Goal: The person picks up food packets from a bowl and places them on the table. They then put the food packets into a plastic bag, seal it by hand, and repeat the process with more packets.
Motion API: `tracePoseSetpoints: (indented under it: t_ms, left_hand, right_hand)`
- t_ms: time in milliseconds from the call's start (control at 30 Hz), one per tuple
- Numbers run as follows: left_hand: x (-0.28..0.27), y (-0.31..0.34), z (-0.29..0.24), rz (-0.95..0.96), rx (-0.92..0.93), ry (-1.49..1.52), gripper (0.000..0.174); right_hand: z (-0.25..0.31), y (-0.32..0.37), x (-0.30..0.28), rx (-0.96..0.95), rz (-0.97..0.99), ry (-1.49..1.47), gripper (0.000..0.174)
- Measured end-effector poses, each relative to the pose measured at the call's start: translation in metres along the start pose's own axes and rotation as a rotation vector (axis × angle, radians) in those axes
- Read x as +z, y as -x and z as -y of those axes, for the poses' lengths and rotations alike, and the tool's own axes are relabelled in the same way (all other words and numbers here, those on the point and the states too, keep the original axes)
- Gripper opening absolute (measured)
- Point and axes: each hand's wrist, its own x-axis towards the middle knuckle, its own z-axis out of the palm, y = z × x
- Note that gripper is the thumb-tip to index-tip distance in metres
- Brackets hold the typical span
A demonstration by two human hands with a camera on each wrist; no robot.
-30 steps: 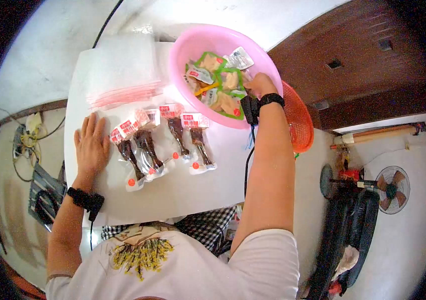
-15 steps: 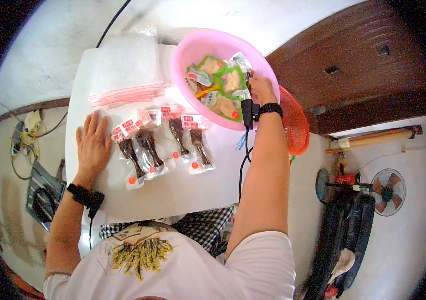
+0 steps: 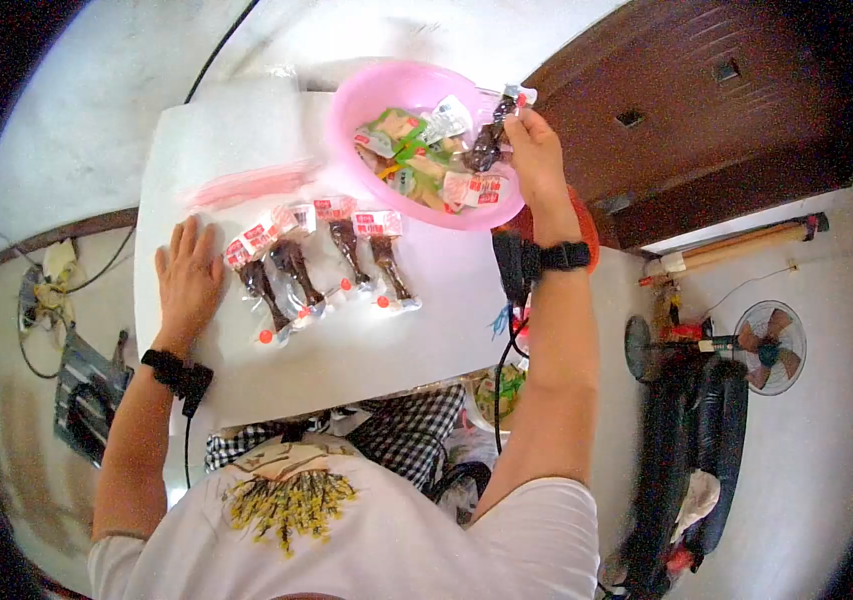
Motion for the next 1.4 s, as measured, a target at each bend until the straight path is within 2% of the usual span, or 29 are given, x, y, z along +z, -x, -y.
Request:
tracePoseSetpoints:
  t_ms: [100,233,267,367,433,533,633,767,867,967,1067,1167,1267,1333,1400]
  left_hand:
    - [0.004,-0.001,0.002,-0.015,0.001,0.004,0.047]
    - [0.0,0.0,0.001,-0.016,0.015,-0.019,0.046]
    - [0.0,0.0,0.002,-0.003,0.006,-0.027,0.046]
    - [0.004,-0.001,0.003,-0.005,0.002,-0.029,0.047]
    - [0.008,-0.001,0.005,-0.032,0.012,-0.029,0.047]
    - [0.009,-0.001,0.004,-0.046,0.004,-0.014,0.047]
    - [0.009,-0.001,0.003,-0.058,0.008,-0.008,0.046]
    - [-0.001,-0.002,0.001,0.018,-0.007,-0.034,0.046]
    - [0.002,-0.003,0.001,-0.022,0.007,-0.024,0.045]
    - [0.007,-0.002,0.002,-0.107,0.041,-0.009,0.043]
    - [0.004,-0.001,0.002,-0.099,0.044,-0.004,0.043]
    - [0.006,-0.001,0.004,-0.094,0.039,0.039,0.046]
    - [0.02,0.001,0.014,-0.153,0.071,0.187,0.051]
    - [0.009,0.007,0.01,-0.191,0.129,0.324,0.056]
    - [-0.008,0.031,-0.013,-0.012,0.232,0.361,0.067]
  right_hand:
    - [0.02,0.039,0.029,0.071,0.089,-0.03,0.014]
    - [0.02,0.08,0.059,0.081,0.447,0.108,0.02]
    - [0.021,0.092,0.073,-0.03,0.442,0.317,0.022]
    - [0.015,0.11,0.109,-0.554,0.734,0.825,0.024]
    - [0.009,0.126,0.135,-0.432,0.957,0.889,0.023]
    - [0.006,0.138,0.169,-0.255,1.067,0.99,0.022]
    - [-0.003,0.141,0.179,-0.572,0.988,1.06,0.025]
    - [-0.017,0.133,0.185,-0.687,1.014,1.156,0.016]
    - [-0.025,0.137,0.173,-0.728,0.901,0.964,0.014]
    - [-0.032,0.152,0.153,-0.541,0.593,0.731,0.022]
    - [-0.064,0.164,0.129,-0.496,0.225,0.851,0.041]
    - [-0.082,0.173,0.111,-0.271,0.332,0.846,0.063]
    - [-0.102,0.184,0.114,-0.143,0.329,0.705,0.074]
    - [-0.098,0.187,0.12,-0.095,0.318,0.778,0.078]
    - [-0.105,0.193,0.125,-0.029,0.323,0.849,0.084]
